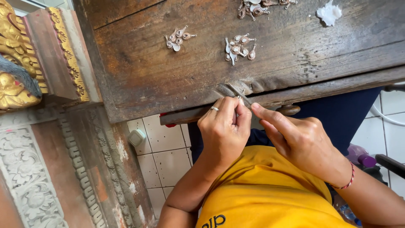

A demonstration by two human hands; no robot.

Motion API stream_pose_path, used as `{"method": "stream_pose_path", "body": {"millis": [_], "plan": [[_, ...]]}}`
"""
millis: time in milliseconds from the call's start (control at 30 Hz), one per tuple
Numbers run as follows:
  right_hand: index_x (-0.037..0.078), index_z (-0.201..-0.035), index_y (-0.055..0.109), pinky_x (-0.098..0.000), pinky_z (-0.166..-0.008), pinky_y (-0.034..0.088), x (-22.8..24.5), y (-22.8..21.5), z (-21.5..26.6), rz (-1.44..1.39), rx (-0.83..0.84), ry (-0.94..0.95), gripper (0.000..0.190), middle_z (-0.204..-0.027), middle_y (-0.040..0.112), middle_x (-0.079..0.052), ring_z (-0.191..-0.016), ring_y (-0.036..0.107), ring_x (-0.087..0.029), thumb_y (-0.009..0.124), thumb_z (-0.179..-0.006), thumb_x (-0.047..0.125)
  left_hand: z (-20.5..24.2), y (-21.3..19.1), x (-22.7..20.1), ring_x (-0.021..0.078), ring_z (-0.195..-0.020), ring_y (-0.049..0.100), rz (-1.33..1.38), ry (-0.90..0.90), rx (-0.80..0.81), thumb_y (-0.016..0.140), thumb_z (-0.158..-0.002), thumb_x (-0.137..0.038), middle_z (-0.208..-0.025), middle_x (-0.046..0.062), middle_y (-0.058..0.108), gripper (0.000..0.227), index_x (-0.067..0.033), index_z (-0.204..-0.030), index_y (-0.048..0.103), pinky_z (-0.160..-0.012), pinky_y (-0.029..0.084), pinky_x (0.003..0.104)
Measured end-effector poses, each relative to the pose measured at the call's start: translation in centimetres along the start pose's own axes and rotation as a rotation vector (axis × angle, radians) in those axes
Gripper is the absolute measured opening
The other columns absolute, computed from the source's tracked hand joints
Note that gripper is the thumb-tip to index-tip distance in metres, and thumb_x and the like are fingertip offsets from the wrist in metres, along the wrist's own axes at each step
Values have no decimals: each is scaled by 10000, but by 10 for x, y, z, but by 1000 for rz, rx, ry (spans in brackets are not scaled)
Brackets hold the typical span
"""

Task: Using a fine metal tool to adjust or remove small pieces of material from metal jewelry components on a wooden workbench.

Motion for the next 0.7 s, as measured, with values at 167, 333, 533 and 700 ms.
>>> {"method": "stream_pose_path", "body": {"millis": [167,333,533,700], "plan": [[107,-1432,561,-309,-465,471,-5,-7,17,-84,92,100,466,-858,775,-6,-489,664,-125,637,-973,119,0,0,0,220,-548,452,-18,12,-4,565,-923,58,-643,41,438,197,-59,-786,488,-536,397,349],[99,-1412,585,-327,-455,449,-5,-3,9,-66,80,85,450,-768,739,-31,-460,619,-132,654,-967,83,2,0,-2,248,-547,459,-43,26,4,571,-929,63,-645,64,444,219,-50,-772,471,-537,401,369],[104,-1461,527,-349,-450,459,0,-10,12,-66,100,69,476,-770,742,-43,-497,664,-174,614,-994,135,0,-1,-3,259,-563,479,-45,9,4,568,-933,50,-649,61,454,220,-60,-772,467,-544,400,377],[169,-1457,580,-341,-442,416,0,-5,0,141,51,46,461,-612,537,46,-480,583,-116,610,-1001,115,-4,-1,-2,279,-577,497,-14,-4,61,555,-958,28,-661,78,458,218,-57,-781,460,-554,412,398]]}}
Point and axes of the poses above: each hand's wrist, its own z-axis away from the middle knuckle, its own y-axis out of the palm, x = y × z, the point moved 8 cm from there along -z, towards the middle knuckle
